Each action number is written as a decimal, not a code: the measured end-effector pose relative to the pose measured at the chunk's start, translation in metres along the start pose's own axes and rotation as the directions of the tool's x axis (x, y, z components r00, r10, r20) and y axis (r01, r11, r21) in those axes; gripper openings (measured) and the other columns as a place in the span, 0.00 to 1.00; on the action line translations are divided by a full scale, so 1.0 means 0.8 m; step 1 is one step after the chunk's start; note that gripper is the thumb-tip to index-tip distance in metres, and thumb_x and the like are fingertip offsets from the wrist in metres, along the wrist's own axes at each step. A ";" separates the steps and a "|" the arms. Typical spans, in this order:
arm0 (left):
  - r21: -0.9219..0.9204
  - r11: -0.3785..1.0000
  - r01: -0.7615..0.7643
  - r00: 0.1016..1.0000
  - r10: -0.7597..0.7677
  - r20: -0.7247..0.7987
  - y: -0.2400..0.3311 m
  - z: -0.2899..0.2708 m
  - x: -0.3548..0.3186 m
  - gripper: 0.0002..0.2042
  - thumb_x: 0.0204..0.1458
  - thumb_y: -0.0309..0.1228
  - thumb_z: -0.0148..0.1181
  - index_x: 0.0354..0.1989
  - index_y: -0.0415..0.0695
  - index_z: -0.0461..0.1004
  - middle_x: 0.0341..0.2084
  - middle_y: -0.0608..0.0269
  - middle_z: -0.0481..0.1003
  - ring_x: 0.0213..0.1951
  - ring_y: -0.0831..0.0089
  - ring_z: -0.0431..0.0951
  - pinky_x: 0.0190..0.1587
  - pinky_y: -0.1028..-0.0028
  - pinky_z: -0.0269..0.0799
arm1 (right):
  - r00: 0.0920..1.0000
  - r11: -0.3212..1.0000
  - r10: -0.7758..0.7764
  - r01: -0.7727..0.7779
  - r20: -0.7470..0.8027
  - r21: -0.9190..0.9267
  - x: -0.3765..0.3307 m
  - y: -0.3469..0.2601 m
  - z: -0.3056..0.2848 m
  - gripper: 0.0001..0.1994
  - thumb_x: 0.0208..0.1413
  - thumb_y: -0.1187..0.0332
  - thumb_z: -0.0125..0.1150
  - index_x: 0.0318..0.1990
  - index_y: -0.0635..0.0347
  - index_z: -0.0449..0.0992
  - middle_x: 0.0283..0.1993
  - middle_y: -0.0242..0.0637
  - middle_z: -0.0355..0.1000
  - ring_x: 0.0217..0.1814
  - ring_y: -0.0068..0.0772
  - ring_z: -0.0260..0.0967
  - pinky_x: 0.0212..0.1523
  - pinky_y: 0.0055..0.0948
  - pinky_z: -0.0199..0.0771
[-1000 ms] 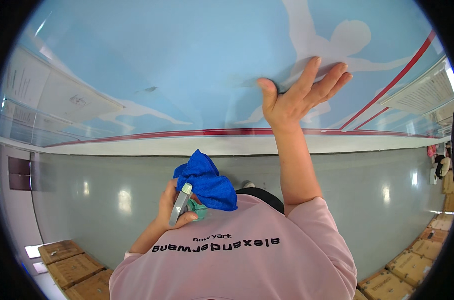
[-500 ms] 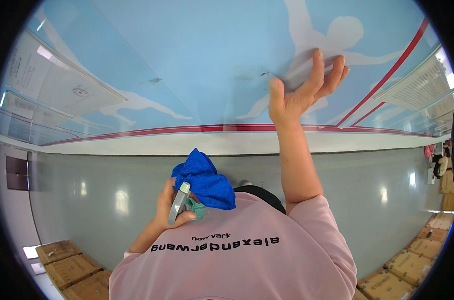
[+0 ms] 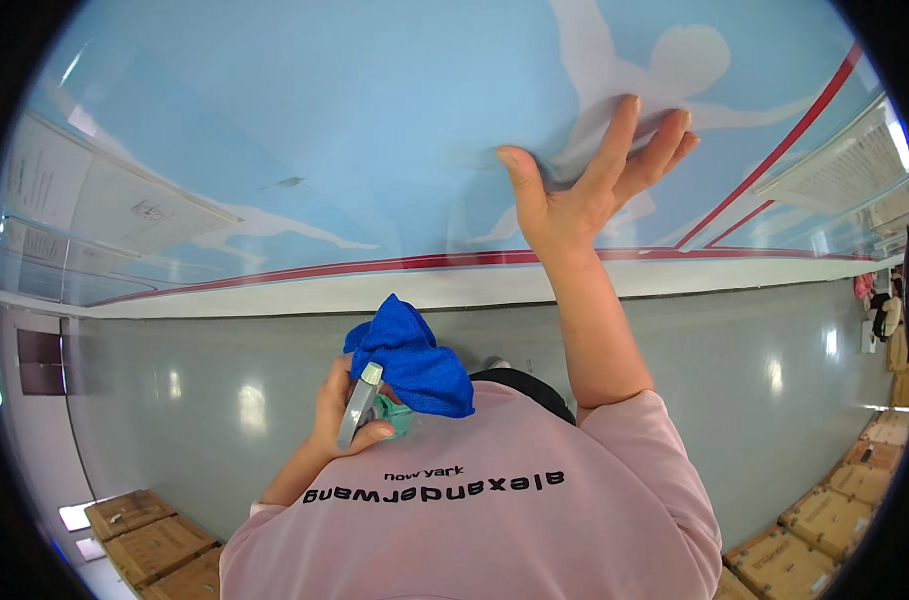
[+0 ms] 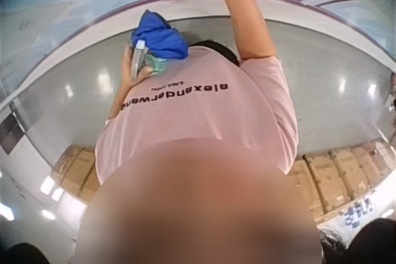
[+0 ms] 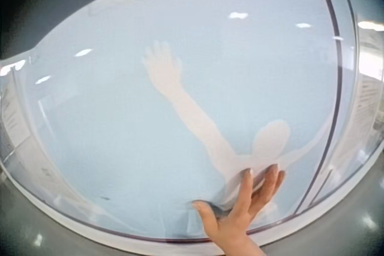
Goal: Using a spray bottle and blue cloth to clean a large illustrated wall panel.
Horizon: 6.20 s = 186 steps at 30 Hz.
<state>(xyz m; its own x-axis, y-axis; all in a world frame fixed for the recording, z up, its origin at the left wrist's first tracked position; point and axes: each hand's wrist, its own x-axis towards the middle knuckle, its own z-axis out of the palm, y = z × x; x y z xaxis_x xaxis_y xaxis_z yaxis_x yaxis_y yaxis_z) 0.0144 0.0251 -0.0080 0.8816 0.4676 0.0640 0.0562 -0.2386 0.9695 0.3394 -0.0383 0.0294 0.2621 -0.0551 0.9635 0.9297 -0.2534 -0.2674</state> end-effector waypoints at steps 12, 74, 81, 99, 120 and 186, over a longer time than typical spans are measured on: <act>-0.013 0.991 0.134 0.991 -0.134 -0.016 0.006 0.003 -0.006 0.47 0.31 0.58 0.71 0.53 0.36 0.56 0.37 0.61 0.68 0.39 0.75 0.71 0.41 0.74 0.66 | 0.998 0.985 0.065 -0.068 0.022 0.159 0.000 0.007 -0.006 0.42 0.39 0.55 0.70 0.61 0.65 0.58 0.67 0.56 0.37 0.71 0.56 0.29 0.66 0.58 0.23; 0.005 1.000 -0.003 1.000 0.003 0.003 -0.003 0.004 -0.003 0.42 0.35 0.49 0.73 0.51 0.36 0.56 0.31 0.59 0.71 0.32 0.67 0.78 0.33 0.73 0.70 | 0.996 0.998 -0.064 0.064 -0.062 0.000 -0.008 0.013 0.018 0.35 0.47 0.46 0.62 0.57 0.60 0.65 0.68 0.61 0.38 0.71 0.67 0.24 0.65 0.61 0.30; -0.042 0.999 -0.012 1.000 0.012 -0.010 0.002 0.006 0.001 0.42 0.36 0.49 0.73 0.51 0.36 0.56 0.32 0.58 0.70 0.33 0.66 0.77 0.33 0.71 0.71 | 0.994 0.993 -0.101 0.102 0.029 -0.051 0.003 -0.001 0.002 0.37 0.50 0.49 0.61 0.60 0.65 0.58 0.67 0.60 0.37 0.71 0.59 0.29 0.65 0.62 0.26; -0.038 0.998 -0.059 0.998 0.059 0.019 0.007 0.008 -0.010 0.42 0.35 0.47 0.74 0.52 0.36 0.56 0.34 0.58 0.69 0.34 0.68 0.77 0.33 0.74 0.71 | 0.814 0.600 0.268 -0.560 0.515 0.571 -0.040 -0.004 -0.073 0.10 0.58 0.64 0.50 0.39 0.62 0.71 0.41 0.41 0.69 0.44 0.35 0.65 0.45 0.33 0.64; -0.105 0.994 -0.027 0.999 0.023 -0.041 0.003 0.023 -0.005 0.44 0.34 0.47 0.74 0.53 0.35 0.54 0.32 0.58 0.71 0.33 0.70 0.77 0.34 0.74 0.71 | 0.351 -0.766 -0.050 -0.614 0.935 0.190 -0.075 0.000 -0.118 0.26 0.65 0.51 0.34 0.14 0.49 0.54 0.12 0.24 0.53 0.14 0.19 0.45 0.18 0.21 0.46; 0.020 0.999 -0.037 0.996 0.035 0.076 -0.002 0.018 -0.010 0.43 0.33 0.46 0.75 0.53 0.35 0.55 0.31 0.59 0.71 0.32 0.70 0.77 0.32 0.74 0.71 | 0.570 0.719 0.615 -0.689 0.545 -0.092 -0.101 0.086 -0.255 0.07 0.53 0.70 0.59 0.25 0.63 0.75 0.45 0.36 0.69 0.47 0.31 0.64 0.49 0.30 0.65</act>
<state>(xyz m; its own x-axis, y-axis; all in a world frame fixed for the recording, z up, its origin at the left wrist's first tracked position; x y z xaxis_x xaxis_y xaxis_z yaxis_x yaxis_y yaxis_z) 0.0142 0.0093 -0.0135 0.9162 0.3928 0.0797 0.0333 -0.2727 0.9615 0.3291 -0.2485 -0.0640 0.8624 0.3386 0.3763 0.4644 -0.2333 -0.8544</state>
